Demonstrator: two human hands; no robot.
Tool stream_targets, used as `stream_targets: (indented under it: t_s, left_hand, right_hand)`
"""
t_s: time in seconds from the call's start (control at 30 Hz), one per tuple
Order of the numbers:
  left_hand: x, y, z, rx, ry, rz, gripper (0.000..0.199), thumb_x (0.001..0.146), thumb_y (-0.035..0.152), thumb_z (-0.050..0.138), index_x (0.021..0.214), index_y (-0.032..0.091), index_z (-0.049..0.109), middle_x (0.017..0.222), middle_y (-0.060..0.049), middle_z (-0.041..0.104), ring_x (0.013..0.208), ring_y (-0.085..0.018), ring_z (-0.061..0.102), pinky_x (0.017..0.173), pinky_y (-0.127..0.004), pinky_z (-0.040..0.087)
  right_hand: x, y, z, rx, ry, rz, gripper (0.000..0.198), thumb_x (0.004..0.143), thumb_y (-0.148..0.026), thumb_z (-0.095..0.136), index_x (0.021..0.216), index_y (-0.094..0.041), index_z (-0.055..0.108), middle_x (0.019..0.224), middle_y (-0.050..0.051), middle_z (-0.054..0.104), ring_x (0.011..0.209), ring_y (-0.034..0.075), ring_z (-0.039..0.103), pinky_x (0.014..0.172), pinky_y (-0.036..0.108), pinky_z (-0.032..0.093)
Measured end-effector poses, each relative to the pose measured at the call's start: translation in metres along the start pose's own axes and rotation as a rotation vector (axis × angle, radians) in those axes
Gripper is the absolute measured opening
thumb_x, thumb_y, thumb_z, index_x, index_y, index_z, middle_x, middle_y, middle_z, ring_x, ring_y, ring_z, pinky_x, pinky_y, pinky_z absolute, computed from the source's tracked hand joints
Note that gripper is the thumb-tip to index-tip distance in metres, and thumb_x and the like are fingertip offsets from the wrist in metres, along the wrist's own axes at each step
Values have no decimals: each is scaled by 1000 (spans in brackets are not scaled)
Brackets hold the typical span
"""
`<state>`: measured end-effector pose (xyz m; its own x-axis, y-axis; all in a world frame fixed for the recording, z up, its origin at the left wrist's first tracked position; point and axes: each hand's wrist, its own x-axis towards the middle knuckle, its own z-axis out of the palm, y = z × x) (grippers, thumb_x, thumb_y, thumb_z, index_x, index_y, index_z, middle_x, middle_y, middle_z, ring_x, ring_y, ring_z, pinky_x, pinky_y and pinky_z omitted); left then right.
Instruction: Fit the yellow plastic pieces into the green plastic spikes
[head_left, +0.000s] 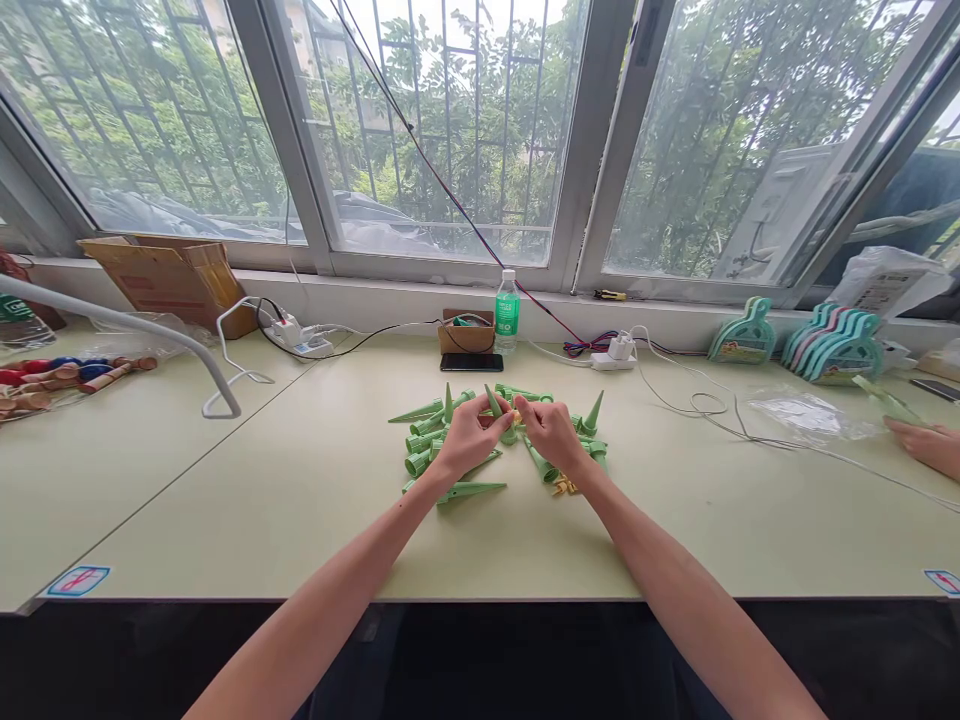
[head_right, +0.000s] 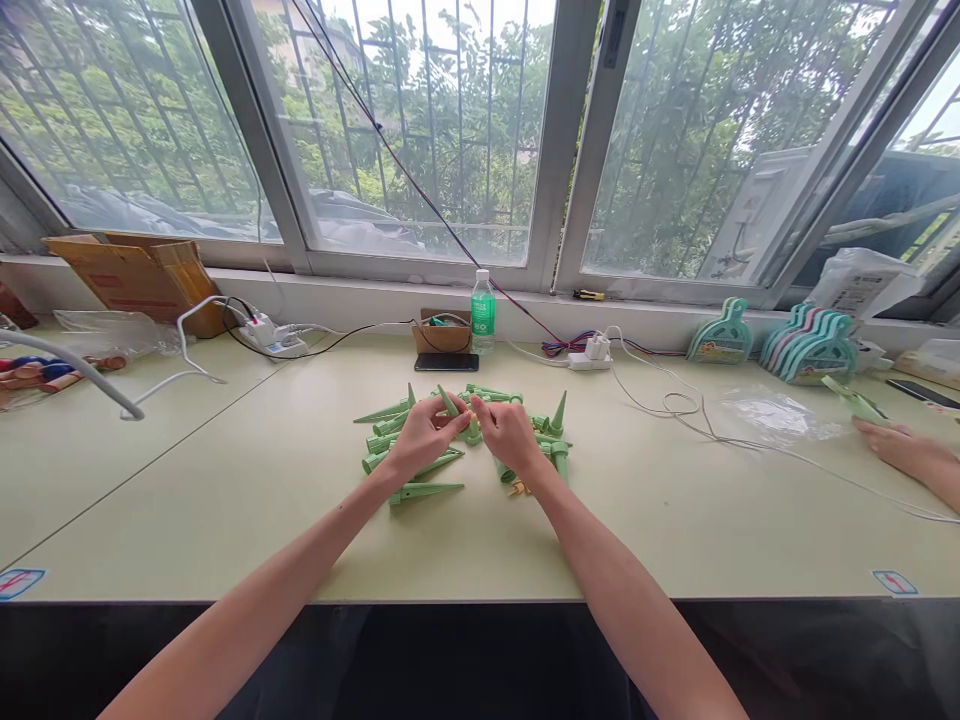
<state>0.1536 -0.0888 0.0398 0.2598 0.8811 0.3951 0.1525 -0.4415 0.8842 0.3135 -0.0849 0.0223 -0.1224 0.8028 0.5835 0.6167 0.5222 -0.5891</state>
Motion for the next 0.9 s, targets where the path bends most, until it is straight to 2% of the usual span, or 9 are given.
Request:
stream_targets:
  t_s: [0.13, 0.27, 0.53, 0.77, 0.9]
  left_hand:
    - [1, 2, -1, -1, 53, -35, 26, 79, 41, 65, 79, 15, 59, 69, 0, 56, 52, -8, 48, 47, -20, 38]
    - [1, 4, -2, 1, 75, -49, 25, 78, 40, 66, 79, 15, 59, 66, 1, 54, 50, -7, 45, 46, -19, 37]
    - [0, 4, -2, 20, 19, -22, 24, 79, 38, 65, 80, 15, 60, 70, 0, 56, 52, -7, 47, 45, -18, 37]
    - [0, 2, -1, 11, -25, 10, 24, 80, 38, 65, 78, 14, 61, 74, 0, 56, 54, -7, 46, 49, -19, 39]
    - [0, 0, -1, 14, 0, 6, 25, 80, 40, 65, 79, 15, 61, 74, 0, 57, 55, -8, 48, 50, -20, 41]
  right_hand:
    - [0, -2, -2, 22, 60, 32, 49, 98, -53, 35, 60, -21, 38, 50, -4, 36, 49, 11, 31, 53, 25, 26]
    - [-1, -6, -5, 86, 4, 11, 39, 98, -50, 38, 76, -20, 50, 57, -4, 47, 51, 11, 38, 55, 24, 31]
    - [-1, -2, -1, 45, 8, -5, 48, 98, -51, 36, 61, -21, 33, 51, -5, 30, 51, 11, 25, 52, 26, 25]
    - [0, -2, -1, 33, -5, -15, 55, 98, -54, 33, 55, -20, 28, 49, -4, 28, 50, 10, 24, 52, 28, 22]
    - [0, -2, 0, 17, 28, 14, 56, 98, -57, 32, 56, -20, 29, 49, -4, 30, 49, 11, 26, 52, 28, 22]
